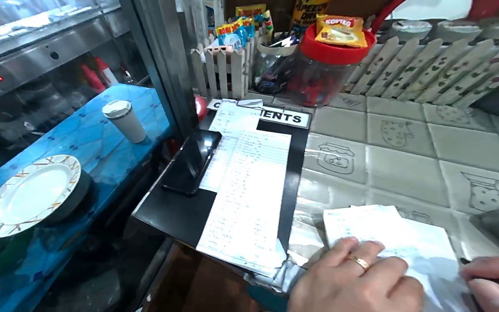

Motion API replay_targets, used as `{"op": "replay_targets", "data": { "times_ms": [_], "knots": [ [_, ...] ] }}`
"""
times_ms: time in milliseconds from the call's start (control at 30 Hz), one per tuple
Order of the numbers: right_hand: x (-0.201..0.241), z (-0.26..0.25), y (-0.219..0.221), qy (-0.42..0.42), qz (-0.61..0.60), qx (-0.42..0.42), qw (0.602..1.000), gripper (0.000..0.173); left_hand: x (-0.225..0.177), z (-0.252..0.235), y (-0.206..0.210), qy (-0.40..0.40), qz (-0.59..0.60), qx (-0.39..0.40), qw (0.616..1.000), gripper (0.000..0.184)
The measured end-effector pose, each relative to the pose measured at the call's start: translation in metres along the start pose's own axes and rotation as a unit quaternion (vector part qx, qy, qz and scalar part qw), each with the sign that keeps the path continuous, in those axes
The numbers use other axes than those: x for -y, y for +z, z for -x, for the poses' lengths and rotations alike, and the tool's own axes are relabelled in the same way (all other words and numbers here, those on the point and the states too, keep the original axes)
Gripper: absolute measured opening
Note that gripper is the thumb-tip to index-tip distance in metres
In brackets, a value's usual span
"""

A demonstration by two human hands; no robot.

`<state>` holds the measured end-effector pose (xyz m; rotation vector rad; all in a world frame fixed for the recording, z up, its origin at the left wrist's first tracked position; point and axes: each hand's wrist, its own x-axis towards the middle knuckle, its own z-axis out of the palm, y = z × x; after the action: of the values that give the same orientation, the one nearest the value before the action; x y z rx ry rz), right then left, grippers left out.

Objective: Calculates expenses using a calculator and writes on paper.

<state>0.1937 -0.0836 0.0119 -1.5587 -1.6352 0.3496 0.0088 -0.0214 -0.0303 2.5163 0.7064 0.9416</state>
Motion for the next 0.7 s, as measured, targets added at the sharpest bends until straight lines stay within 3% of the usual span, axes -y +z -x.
{"op": "replay_targets", "data": {
  "times_ms": [133, 300, 500, 700],
  "knots": [
    [-0.017, 0.013, -0.007, 0.080, -0.150, -0.032, 0.985, 0.044, 0.001, 0.001, -0.003, -0.005, -0.025, 0.015, 1.000, 0.027],
    [-0.023, 0.019, -0.015, 0.132, -0.186, -0.028, 0.973, 0.032, 0.009, 0.001, -0.006, 0.000, -0.023, 0.052, 0.998, 0.034],
    [-0.009, 0.005, -0.009, 0.125, -0.149, -0.021, 0.981, 0.028, 0.012, -0.004, -0.013, -0.003, -0.017, 0.088, 0.996, 0.038],
    [-0.007, -0.012, 0.001, 0.067, -0.128, 0.034, 0.989, 0.025, 0.013, -0.006, -0.013, -0.006, -0.024, 0.086, 0.996, 0.041]
  ]
}}
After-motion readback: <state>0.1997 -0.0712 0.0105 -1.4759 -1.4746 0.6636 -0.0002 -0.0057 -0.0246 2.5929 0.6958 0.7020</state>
